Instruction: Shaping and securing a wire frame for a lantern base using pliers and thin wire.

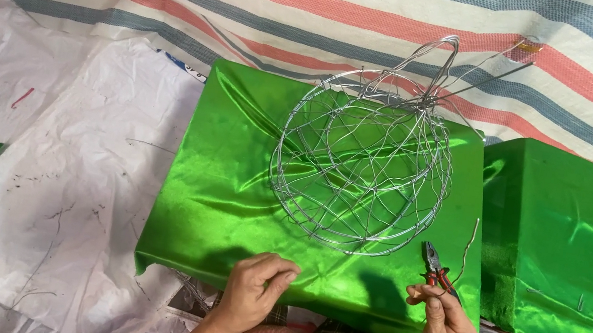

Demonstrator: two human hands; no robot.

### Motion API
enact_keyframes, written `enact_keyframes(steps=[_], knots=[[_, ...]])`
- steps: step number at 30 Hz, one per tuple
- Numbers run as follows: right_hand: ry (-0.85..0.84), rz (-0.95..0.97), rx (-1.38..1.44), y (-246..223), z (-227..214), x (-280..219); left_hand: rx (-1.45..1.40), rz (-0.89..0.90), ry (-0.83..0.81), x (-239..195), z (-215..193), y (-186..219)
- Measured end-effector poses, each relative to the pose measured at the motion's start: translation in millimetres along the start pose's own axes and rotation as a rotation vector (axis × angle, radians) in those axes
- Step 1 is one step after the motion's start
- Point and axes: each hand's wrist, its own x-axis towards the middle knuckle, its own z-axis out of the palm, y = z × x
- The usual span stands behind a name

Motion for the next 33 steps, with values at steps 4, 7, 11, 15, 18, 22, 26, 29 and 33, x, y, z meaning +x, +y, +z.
enact_keyframes(steps=[4, 7, 11, 15, 18, 22, 26, 29, 33], knots=[[0.003, 0.010, 0.043, 1.6, 2.2, -0.3, -0.011, -0.001, -0.015, -0.9, 4.9, -2.6], [-0.081, 0.035, 0.232, 8.0, 5.8, -1.3, 0.030, 0.015, -0.059, -1.5, 13.8, -5.7], [-0.237, 0.260, 0.320, 21.4, 22.6, -10.6, 0.005, 0.029, -0.183, -1.7, 29.2, -10.3], [-0.258, 0.470, 0.353, 23.8, 44.0, -15.5, 0.053, -0.032, -0.308, -3.5, 36.2, -2.5], [-0.227, 0.518, 0.361, 30.4, 47.6, -11.4, 0.048, -0.044, -0.324, -2.5, 32.6, 8.0], [-0.222, 0.531, 0.381, 34.0, 48.1, -2.5, 0.055, -0.065, -0.351, -7.6, 33.6, -0.5], [-0.209, 0.590, 0.342, 34.3, 51.8, 6.3, 0.127, -0.097, -0.352, -9.5, 33.6, -3.5], [-0.191, 0.643, 0.336, 33.5, 55.8, 10.6, 0.132, -0.108, -0.367, -11.5, 35.3, -6.5], [-0.204, 0.622, 0.314, 32.4, 60.3, 15.7, 0.144, -0.099, -0.380, -16.6, 38.1, -17.6]])
